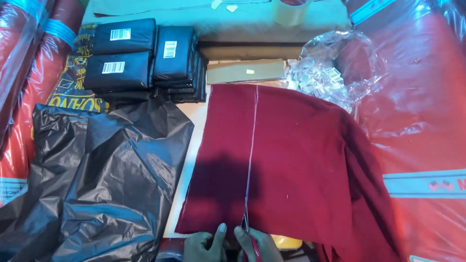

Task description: A person uses a ruler to mark a straight line on red fabric and then cuts it with scissors.

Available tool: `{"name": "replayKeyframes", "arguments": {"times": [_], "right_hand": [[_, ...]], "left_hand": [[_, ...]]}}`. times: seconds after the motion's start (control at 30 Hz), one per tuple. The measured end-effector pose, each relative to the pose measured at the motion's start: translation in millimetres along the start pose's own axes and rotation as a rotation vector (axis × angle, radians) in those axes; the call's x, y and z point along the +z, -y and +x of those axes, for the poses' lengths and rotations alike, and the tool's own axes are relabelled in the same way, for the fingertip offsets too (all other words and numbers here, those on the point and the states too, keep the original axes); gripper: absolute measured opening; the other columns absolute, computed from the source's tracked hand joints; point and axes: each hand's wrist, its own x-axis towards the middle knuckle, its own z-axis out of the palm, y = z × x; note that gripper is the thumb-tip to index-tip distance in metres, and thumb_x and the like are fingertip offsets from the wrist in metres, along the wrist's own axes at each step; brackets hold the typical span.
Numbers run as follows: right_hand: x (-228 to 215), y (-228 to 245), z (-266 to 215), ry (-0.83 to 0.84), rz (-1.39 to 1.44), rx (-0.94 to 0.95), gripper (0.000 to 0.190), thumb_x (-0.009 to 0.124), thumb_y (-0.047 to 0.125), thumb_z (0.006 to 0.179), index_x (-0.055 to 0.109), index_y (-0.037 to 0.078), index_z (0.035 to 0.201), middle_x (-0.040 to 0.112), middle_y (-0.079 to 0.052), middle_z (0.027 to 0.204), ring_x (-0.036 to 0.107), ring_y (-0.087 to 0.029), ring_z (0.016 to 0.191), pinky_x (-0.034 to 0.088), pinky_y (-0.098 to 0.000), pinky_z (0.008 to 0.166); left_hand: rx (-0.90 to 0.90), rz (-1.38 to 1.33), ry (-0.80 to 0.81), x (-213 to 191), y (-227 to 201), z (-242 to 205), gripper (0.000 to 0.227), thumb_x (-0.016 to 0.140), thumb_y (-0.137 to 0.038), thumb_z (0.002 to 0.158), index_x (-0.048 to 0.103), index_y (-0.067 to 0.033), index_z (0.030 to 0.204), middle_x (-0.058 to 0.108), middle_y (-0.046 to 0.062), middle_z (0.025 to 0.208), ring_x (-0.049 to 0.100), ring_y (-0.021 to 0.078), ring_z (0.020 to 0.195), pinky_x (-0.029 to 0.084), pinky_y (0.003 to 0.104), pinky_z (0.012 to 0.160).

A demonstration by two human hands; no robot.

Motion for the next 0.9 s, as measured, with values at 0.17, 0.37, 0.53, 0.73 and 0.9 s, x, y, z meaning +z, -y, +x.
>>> {"name": "replayKeyframes", "arguments": {"times": [0.17,0.37,0.53,0.73,0.9], "right_hand": [[-43,-63,39,-0.053,0.057,-0.077,0.029,0.079,0.032,0.08,0.09,0.015,0.101,0.087,0.0,0.103,0.08,-0.011,0.102,0.056,-0.0247,0.093],[-143,-31,-13,-0.556,-0.189,-0.21,0.016,0.093,0.019,0.073,0.09,0.021,0.089,0.089,0.004,0.079,0.072,-0.004,0.081,0.051,-0.0189,0.08],[-224,-32,8,-1.072,-0.565,-0.341,0.035,0.079,0.051,0.089,0.076,0.032,0.118,0.073,0.008,0.091,0.064,-0.011,0.073,0.05,-0.0315,0.078],[-221,-45,54,-1.043,-0.719,-0.337,0.067,0.079,0.053,0.076,0.065,0.027,0.136,0.076,-0.009,0.115,0.073,-0.039,0.104,0.055,-0.0511,0.077],[-209,-34,59,-1.041,-0.719,-0.178,0.05,0.076,0.04,0.078,0.066,0.034,0.127,0.078,0.003,0.109,0.072,-0.026,0.108,0.055,-0.0449,0.083]], "left_hand": [[0.04,0.1,0.583,-60,-39,11,0.057,0.067,-0.046,0.097,0.08,-0.0123,0.054,0.069,-0.003,0.047,0.062,0.0037,0.049,0.043,0.022,0.054],[0.286,-0.039,0.284,-62,-81,27,0.029,0.064,-0.031,0.092,0.081,-0.0161,0.073,0.077,-0.003,0.055,0.068,0.009,0.05,0.053,0.024,0.058],[0.461,-0.099,0.249,-30,-108,42,0.024,0.067,-0.029,0.093,0.076,-0.0179,0.074,0.074,-0.006,0.059,0.062,0.0054,0.059,0.048,0.026,0.06],[1.121,0.113,-0.052,-8,-121,72,0.016,0.059,-0.018,0.096,0.071,-0.0098,0.104,0.072,0.006,0.099,0.064,0.0278,0.097,0.053,0.039,0.086],[1.208,0.384,-0.175,-6,-99,87,0.05,0.061,-0.031,0.095,0.061,-0.0139,0.142,0.043,0.016,0.161,0.034,0.0454,0.15,0.029,0.06,0.118]]}}
